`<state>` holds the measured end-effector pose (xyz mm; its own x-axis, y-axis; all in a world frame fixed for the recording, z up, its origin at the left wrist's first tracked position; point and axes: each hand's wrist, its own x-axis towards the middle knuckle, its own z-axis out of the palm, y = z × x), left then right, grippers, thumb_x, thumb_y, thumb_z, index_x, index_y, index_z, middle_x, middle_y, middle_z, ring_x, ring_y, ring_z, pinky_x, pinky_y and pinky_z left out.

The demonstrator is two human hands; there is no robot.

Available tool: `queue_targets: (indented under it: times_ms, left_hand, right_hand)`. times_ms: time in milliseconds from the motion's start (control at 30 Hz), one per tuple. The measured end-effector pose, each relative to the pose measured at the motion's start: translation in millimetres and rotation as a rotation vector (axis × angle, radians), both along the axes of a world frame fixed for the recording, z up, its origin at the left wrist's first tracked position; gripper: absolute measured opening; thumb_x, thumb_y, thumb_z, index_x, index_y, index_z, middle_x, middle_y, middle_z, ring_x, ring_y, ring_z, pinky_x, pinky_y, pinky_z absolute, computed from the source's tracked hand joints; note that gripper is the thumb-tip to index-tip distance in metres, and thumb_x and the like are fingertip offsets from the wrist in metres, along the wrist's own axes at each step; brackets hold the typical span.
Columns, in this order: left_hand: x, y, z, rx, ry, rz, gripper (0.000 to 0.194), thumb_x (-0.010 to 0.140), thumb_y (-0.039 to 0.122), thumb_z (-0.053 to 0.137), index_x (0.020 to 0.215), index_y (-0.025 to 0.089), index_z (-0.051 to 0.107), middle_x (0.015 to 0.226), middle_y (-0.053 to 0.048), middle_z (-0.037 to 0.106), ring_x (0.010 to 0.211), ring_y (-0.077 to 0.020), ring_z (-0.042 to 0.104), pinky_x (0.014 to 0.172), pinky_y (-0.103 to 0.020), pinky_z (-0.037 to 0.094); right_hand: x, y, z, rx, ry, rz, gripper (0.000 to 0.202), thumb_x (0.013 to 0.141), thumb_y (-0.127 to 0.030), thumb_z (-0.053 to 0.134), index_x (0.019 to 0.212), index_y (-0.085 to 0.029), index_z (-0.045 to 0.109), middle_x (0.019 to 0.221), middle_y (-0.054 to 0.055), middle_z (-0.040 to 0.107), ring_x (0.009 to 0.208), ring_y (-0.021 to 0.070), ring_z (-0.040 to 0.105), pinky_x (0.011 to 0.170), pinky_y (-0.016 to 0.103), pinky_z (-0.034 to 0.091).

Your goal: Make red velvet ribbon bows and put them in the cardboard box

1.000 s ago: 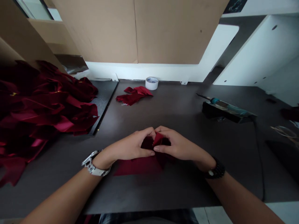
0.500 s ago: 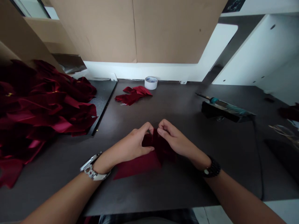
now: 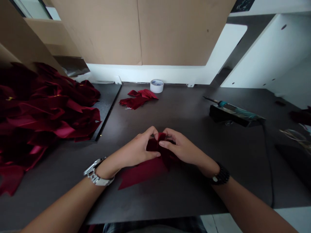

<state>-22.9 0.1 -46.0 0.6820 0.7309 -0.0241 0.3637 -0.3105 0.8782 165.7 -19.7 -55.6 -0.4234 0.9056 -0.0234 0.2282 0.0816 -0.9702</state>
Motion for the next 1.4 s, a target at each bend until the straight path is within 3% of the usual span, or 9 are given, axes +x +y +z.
queue_targets:
  times_ms: [233,400,600,767,967,1067,1200,1300,1400]
  left_hand:
    - [0,1,-3.1,0.043,0.043,0.017,0.03,0.078,0.022,0.064,0.09,0.022,0.036,0.091,0.001,0.06,0.084,-0.0159,0.056,0.076,-0.03,0.042]
    - [0,1,-3.9,0.098,0.069,-0.001,0.028,0.08,0.025,0.063,0.09,0.023,0.037,0.085,0.003,0.058,0.078,-0.0135,0.056,0.069,-0.026,0.041]
    - [6,-4,-11.2,0.32,0.076,0.108,0.026,0.076,0.019,0.058,0.092,0.022,0.039,0.065,0.009,0.048,0.051,-0.0072,0.046,0.051,-0.019,0.034]
    - [3,-5,-14.0,0.702,0.057,0.076,0.021,0.078,0.016,0.055,0.095,0.019,0.044,0.066,0.005,0.055,0.051,-0.0083,0.052,0.049,-0.019,0.038]
    - [-7,-2,-1.2,1.286,0.154,-0.092,0.015,0.091,0.019,0.049,0.106,0.015,0.051,0.083,-0.005,0.067,0.065,-0.0136,0.062,0.055,-0.023,0.048]
    - [-7,-3,3.0,1.386,0.143,-0.152,0.019,0.091,0.016,0.052,0.109,0.012,0.052,0.089,-0.008,0.07,0.067,-0.0143,0.063,0.056,-0.025,0.05]
    - [-4,-6,3.7,1.378,0.092,-0.169,0.017,0.091,0.015,0.053,0.106,0.008,0.054,0.086,-0.009,0.07,0.067,-0.0154,0.064,0.055,-0.026,0.051]
    - [-2,-9,2.4,1.297,0.074,-0.141,0.014,0.091,0.014,0.051,0.103,0.009,0.056,0.089,-0.01,0.07,0.075,-0.0167,0.066,0.062,-0.026,0.053]
    - [1,-10,0.4,1.095,0.095,-0.076,0.012,0.09,0.014,0.05,0.097,0.011,0.059,0.084,-0.007,0.068,0.073,-0.015,0.064,0.064,-0.025,0.052]
  right_hand:
    - [-5,-5,0.7,0.074,-0.077,-0.036,0.011,0.089,-0.028,0.046,0.092,-0.018,0.05,0.091,0.004,0.057,0.088,0.0168,0.053,0.081,0.032,0.041]
    - [-6,-6,-2.2,0.002,0.002,-0.041,0.014,0.09,-0.033,0.047,0.091,-0.019,0.049,0.078,0.0,0.053,0.068,0.0126,0.05,0.063,0.027,0.042]
    - [-8,-5,-4.4,-0.19,0.164,-0.07,0.024,0.087,-0.041,0.052,0.086,-0.019,0.043,0.064,-0.006,0.046,0.051,0.0069,0.043,0.049,0.022,0.035]
    - [-8,-4,-2.9,-0.345,0.287,-0.057,0.037,0.079,-0.049,0.063,0.082,-0.02,0.041,0.058,-0.009,0.044,0.045,0.0043,0.041,0.044,0.019,0.031]
    - [-4,-3,-2.7,-0.483,0.392,-0.022,0.043,0.074,-0.052,0.069,0.08,-0.02,0.041,0.052,-0.012,0.042,0.038,0.0018,0.034,0.041,0.017,0.03]
    - [0,-2,-0.7,-0.523,0.408,0.003,0.044,0.072,-0.049,0.072,0.081,-0.021,0.039,0.05,-0.013,0.04,0.036,0.0013,0.032,0.041,0.016,0.032]
    - [6,1,0.9,-0.53,0.334,0.025,0.039,0.076,-0.045,0.068,0.094,-0.021,0.042,0.054,-0.012,0.045,0.035,0.0022,0.033,0.039,0.018,0.033]
    - [8,3,1.2,-0.367,0.182,0.0,0.028,0.084,-0.039,0.057,0.103,-0.022,0.046,0.062,-0.008,0.052,0.041,0.0065,0.045,0.043,0.021,0.038]
    - [8,1,4.4,0.226,0.012,-0.289,0.014,0.087,-0.028,0.055,0.098,-0.021,0.053,0.085,0.002,0.062,0.076,0.0132,0.061,0.07,0.028,0.05]
